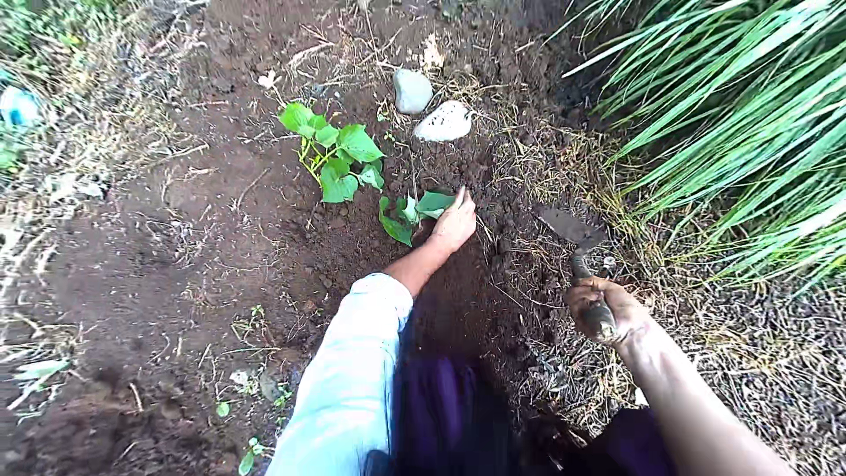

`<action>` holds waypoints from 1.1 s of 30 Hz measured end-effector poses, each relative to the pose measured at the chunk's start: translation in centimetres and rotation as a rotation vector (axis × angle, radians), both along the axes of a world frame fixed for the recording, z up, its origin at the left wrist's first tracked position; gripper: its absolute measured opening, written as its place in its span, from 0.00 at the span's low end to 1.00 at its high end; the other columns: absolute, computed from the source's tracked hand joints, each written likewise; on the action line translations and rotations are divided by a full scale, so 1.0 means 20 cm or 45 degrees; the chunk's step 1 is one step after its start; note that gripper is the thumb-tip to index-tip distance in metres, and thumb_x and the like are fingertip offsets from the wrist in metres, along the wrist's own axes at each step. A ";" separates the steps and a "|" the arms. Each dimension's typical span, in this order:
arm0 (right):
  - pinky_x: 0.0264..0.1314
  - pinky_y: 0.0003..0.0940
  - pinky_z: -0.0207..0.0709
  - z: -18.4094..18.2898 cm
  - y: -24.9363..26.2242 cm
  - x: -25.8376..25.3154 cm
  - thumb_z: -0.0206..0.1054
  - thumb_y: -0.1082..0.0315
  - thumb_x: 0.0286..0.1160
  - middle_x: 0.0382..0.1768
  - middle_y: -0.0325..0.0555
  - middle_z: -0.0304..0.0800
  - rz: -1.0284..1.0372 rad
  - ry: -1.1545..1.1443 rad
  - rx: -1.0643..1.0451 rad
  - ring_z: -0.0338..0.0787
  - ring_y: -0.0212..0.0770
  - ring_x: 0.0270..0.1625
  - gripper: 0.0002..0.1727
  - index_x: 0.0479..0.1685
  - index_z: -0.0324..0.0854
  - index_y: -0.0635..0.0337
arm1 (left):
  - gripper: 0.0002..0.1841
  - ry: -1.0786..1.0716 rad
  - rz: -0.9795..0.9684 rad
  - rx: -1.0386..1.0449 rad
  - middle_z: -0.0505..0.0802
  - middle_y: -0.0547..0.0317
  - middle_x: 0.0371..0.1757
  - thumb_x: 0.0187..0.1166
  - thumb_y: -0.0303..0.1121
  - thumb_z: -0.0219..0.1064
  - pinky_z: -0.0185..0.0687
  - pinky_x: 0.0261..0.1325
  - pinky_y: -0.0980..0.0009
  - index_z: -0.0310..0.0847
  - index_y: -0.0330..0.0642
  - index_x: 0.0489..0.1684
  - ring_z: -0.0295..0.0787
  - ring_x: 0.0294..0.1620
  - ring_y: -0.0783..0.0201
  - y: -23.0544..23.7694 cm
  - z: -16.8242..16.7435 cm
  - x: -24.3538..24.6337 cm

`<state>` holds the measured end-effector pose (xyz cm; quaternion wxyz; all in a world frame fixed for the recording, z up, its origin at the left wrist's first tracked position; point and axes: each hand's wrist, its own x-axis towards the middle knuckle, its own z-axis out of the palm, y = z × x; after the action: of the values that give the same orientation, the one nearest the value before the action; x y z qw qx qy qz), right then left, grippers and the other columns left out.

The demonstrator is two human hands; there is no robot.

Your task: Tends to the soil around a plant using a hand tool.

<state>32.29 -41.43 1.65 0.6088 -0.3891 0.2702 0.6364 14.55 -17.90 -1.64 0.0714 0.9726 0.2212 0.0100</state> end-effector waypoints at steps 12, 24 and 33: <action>0.13 0.14 0.71 -0.01 0.04 -0.10 0.41 0.62 0.89 0.08 0.31 0.73 0.095 -0.115 -0.039 0.75 0.23 0.10 0.24 0.18 0.70 0.49 | 0.38 0.467 -0.155 -0.268 0.54 0.45 0.97 0.82 0.21 0.64 0.27 0.98 0.55 0.50 0.32 0.94 0.35 0.99 0.50 -0.21 -0.39 0.13; 0.13 0.18 0.72 -0.01 0.10 -0.27 0.43 0.63 0.87 0.07 0.30 0.71 0.055 -0.151 -0.109 0.74 0.24 0.09 0.24 0.15 0.69 0.48 | 0.33 0.355 -0.539 -0.360 0.51 0.45 0.98 0.84 0.49 0.67 0.17 0.88 0.23 0.67 0.56 0.90 0.31 0.98 0.34 -0.21 -0.51 0.29; 0.13 0.18 0.71 -0.10 0.08 -0.27 0.43 0.63 0.86 0.05 0.31 0.70 0.133 -0.084 -0.140 0.73 0.25 0.08 0.27 0.10 0.68 0.48 | 0.23 0.475 -0.659 -0.275 0.70 0.37 0.88 0.87 0.39 0.65 0.60 0.86 0.36 0.78 0.52 0.81 0.59 0.90 0.31 -0.23 -0.55 0.23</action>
<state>26.94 -39.84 -0.28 0.5610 -0.4564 0.2638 0.6383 19.08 -22.50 -12.61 0.1323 0.9684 -0.0241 -0.2101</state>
